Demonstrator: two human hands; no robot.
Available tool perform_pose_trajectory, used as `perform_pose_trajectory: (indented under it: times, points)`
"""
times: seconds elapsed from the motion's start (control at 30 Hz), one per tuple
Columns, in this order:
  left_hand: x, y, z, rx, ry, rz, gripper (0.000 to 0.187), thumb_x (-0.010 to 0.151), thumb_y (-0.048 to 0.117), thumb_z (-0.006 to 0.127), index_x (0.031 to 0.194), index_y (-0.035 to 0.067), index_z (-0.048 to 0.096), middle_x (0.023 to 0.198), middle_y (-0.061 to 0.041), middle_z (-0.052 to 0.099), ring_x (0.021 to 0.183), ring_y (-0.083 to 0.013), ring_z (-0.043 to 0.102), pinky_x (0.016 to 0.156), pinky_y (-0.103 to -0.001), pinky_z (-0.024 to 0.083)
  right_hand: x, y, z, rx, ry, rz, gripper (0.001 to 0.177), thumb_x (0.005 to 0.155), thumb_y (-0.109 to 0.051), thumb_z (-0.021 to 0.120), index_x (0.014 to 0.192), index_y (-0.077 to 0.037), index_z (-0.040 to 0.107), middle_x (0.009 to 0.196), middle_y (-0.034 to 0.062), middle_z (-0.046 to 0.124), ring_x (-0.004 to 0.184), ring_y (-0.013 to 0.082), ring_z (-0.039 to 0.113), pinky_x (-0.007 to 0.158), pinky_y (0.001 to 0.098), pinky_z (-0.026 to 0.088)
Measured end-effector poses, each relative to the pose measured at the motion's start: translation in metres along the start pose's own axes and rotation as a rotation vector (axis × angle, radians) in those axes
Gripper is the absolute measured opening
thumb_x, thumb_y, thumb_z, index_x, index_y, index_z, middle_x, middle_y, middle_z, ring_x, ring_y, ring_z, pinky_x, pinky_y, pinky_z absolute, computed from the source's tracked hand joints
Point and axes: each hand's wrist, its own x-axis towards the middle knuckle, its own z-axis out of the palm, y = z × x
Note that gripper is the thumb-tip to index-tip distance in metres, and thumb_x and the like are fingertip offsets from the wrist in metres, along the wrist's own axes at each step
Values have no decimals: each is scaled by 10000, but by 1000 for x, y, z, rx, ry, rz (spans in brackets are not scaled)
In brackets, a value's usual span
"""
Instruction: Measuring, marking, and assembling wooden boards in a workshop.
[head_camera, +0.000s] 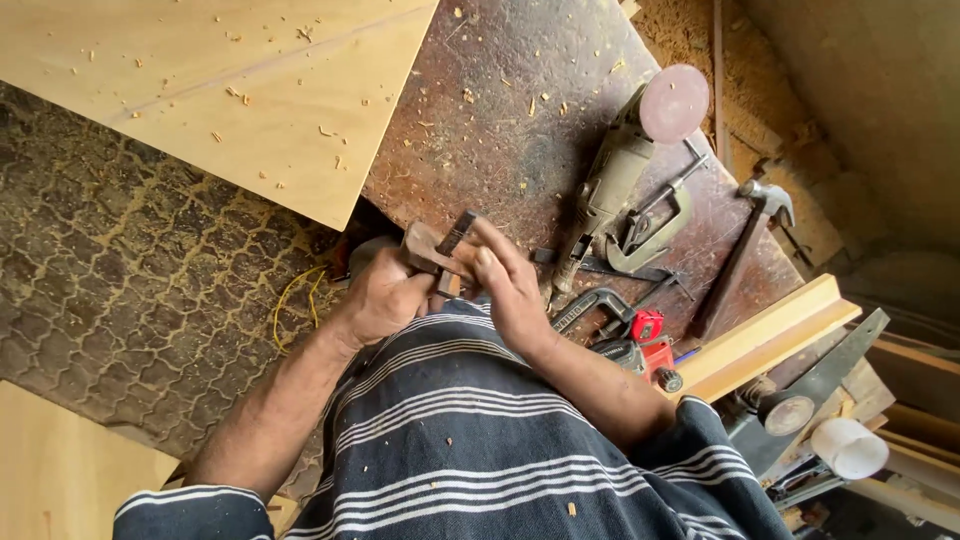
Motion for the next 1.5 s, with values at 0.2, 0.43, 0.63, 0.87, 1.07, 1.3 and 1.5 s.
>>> perform_pose_trajectory:
  times: [0.2, 0.43, 0.63, 0.87, 1.07, 1.3, 1.5]
  points:
    - [-4, -35, -3, -275, -53, -232, 215, 996, 129, 543, 921, 19, 711, 710, -47, 660, 559, -71, 550, 478, -229, 446, -1, 7, -4, -494, -23, -613, 483, 1001, -339, 695, 1362, -59, 539, 1328, 194, 635, 1224, 318, 654, 1032, 404, 573]
    - [17, -35, -20, 7, 11, -657, 230, 979, 122, 576, 917, -67, 691, 682, -105, 707, 444, -127, 631, 405, -270, 509, 16, 57, -9, -627, -157, -400, 458, 916, -315, 779, 1264, -41, 659, 1230, 158, 705, 1139, 333, 680, 988, 439, 568]
    - [14, -76, -53, 89, 34, -943, 285, 1001, 160, 565, 1002, -115, 640, 609, -195, 612, 361, -193, 460, 339, -370, 437, 39, 134, -40, -921, -10, -92, 470, 900, -329, 794, 1257, -54, 660, 1247, 178, 662, 1191, 345, 594, 1026, 464, 487]
    - [84, -87, -42, 155, -19, -1197, 324, 1001, 180, 487, 1224, 32, 670, 615, -179, 601, 354, -188, 461, 348, -379, 429, 64, 159, -57, -924, 374, -373, 449, 851, -231, 804, 1249, -74, 666, 1391, 167, 575, 1365, 401, 469, 1129, 492, 403]
    - [83, -46, -35, 138, -24, -1259, 399, 1027, 152, 435, 1328, 82, 687, 561, -80, 505, 368, -119, 434, 355, -325, 440, 75, 178, -60, -957, 396, -399, 403, 911, -240, 791, 1277, -125, 668, 1414, 97, 568, 1388, 333, 470, 1105, 467, 382]
    - [100, -48, -22, 174, -17, -1345, 394, 1039, 175, 410, 1331, 91, 660, 542, -70, 506, 389, -145, 423, 380, -332, 454, 77, 174, -60, -981, 368, -403, 420, 919, -255, 782, 1309, -142, 670, 1425, 86, 565, 1404, 318, 463, 1087, 454, 370]
    - [107, -30, -34, 128, 121, -1390, 369, 1068, 174, 400, 1302, -7, 619, 534, -70, 488, 396, -138, 405, 388, -335, 424, 73, 176, -59, -977, 373, -401, 421, 925, -254, 774, 1320, -150, 669, 1435, 81, 555, 1418, 312, 454, 1096, 455, 367]
